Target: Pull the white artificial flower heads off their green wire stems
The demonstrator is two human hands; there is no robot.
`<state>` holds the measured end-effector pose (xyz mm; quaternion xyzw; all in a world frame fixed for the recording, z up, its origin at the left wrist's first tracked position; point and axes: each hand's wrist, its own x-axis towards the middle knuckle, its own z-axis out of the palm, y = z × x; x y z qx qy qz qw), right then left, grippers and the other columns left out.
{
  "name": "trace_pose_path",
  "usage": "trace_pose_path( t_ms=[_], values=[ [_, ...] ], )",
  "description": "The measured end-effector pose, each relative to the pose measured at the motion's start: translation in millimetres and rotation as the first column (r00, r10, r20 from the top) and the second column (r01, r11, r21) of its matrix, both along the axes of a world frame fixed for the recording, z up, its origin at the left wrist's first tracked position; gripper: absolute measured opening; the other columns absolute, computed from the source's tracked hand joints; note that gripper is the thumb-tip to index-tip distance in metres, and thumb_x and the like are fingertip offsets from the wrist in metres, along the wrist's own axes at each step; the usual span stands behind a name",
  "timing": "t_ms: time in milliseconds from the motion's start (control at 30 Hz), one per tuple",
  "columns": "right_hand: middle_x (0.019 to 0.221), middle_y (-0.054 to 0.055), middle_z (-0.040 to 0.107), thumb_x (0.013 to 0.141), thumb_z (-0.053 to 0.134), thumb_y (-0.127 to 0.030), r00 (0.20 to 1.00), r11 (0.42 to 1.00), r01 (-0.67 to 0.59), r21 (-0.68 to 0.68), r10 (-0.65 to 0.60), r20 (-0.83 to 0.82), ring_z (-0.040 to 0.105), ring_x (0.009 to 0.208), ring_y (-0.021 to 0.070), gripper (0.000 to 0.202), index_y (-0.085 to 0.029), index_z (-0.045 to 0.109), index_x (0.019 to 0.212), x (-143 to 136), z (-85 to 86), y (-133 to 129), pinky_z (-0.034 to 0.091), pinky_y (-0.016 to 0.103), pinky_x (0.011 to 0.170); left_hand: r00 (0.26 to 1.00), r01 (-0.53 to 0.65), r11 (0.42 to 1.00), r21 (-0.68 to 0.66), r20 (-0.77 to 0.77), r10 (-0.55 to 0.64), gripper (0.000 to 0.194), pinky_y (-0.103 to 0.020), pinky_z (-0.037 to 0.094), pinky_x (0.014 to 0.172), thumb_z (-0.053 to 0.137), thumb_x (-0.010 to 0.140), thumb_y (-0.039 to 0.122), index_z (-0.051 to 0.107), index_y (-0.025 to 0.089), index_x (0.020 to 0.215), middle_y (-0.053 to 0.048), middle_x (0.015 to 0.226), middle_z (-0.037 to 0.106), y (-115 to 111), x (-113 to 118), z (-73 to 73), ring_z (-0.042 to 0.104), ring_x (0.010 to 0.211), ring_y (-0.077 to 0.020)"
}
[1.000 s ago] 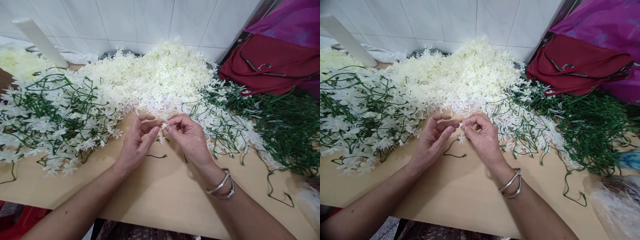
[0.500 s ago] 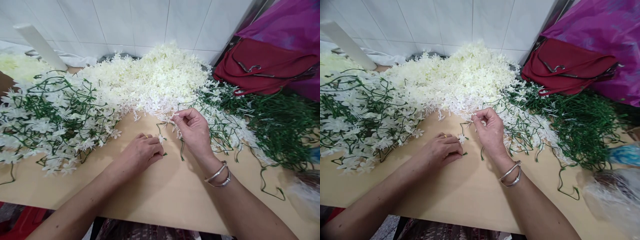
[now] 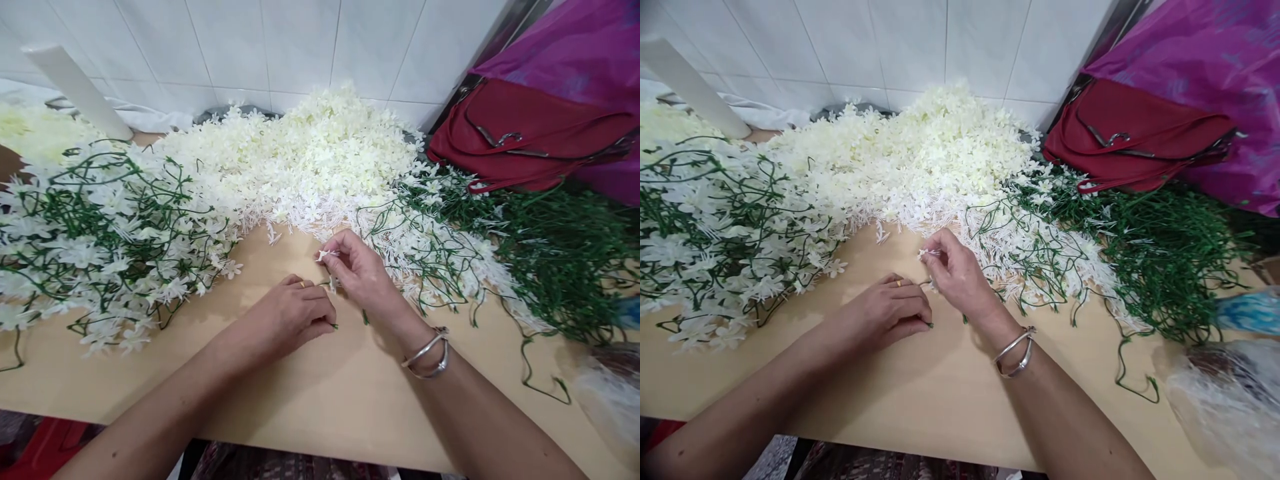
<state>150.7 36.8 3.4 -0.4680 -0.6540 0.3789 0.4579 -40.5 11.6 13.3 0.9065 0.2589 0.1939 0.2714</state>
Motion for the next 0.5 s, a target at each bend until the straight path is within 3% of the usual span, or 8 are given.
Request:
trace_pose_path(
  t_ms=[67,133,200,333,433,500],
  values=[
    [0.089,0.001,0.071,0.094,0.060,-0.025,0.995,0.999,0.054,0.007,-0.054,0.082,0.065,0.078,0.0168,0.002,-0.024,0.057,0.094,5,-3.4,3,0.051,0.031,0.072,0.984,-0.007,0.959,-0.283,0.168,0.057,0.014,-0.031,0.046,0.081,0.065,0.100,0.031,0.072,0.022,0.093,-0.003,0.087,0.075,1,-6,12.1,0.068,0.080,-0.0176],
    [0.093,0.002,0.071,0.093,0.059,-0.023,0.981,0.989,0.133,0.062,-0.140,0.132,0.066,0.083,0.0184,0.003,-0.024,0.057,0.094,10,-5.9,7,0.051,0.033,0.077,0.917,-0.012,0.848,-0.530,0.333,0.221,0.017,-0.028,0.049,0.071,0.065,0.099,0.036,0.073,0.022,0.097,-0.004,0.083,0.074,2,-12,21.0,0.068,0.075,-0.0170],
    [0.095,0.003,0.071,0.092,0.059,-0.022,0.975,0.981,0.172,0.091,-0.182,0.127,0.066,0.086,0.0195,0.004,-0.024,0.057,0.094,14,-7.3,10,0.051,0.035,0.081,0.828,-0.041,0.752,-0.658,0.399,0.395,0.021,-0.025,0.048,0.062,0.067,0.098,0.040,0.075,0.020,0.097,-0.003,0.074,0.071,6,-15,21.8,0.065,0.066,-0.0152],
    [0.095,0.003,0.072,0.088,0.063,-0.021,0.981,0.977,0.189,0.100,-0.193,0.023,0.066,0.088,0.0193,0.004,-0.023,0.060,0.087,11,-4.4,10,0.050,0.036,0.085,0.741,-0.202,0.675,-0.710,0.340,0.579,0.026,-0.022,0.045,0.056,0.078,0.088,0.044,0.080,0.018,0.094,-0.003,0.070,0.070,15,-12,1.9,0.062,0.062,-0.0128],
    [0.085,0.002,0.070,0.085,0.068,-0.023,0.990,0.989,0.140,0.042,-0.139,-0.023,0.064,0.083,0.0184,0.003,-0.022,0.066,0.084,7,3.7,5,0.050,0.034,0.080,0.721,-0.270,0.671,-0.691,0.316,0.616,0.030,-0.022,0.050,0.063,0.080,0.086,0.046,0.081,0.019,0.098,-0.004,0.079,0.075,19,-9,-12.3,0.067,0.068,-0.0142],
    [0.081,0.002,0.070,0.087,0.070,-0.027,0.998,0.998,0.031,-0.049,-0.034,-0.058,0.064,0.078,0.0172,0.008,-0.020,0.067,0.087,7,9.9,3,0.050,0.032,0.076,0.715,-0.282,0.676,-0.681,0.320,0.621,0.030,-0.023,0.051,0.065,0.080,0.085,0.046,0.080,0.018,0.096,-0.004,0.080,0.076,19,-8,-15.3,0.068,0.070,-0.0143]
  ],
)
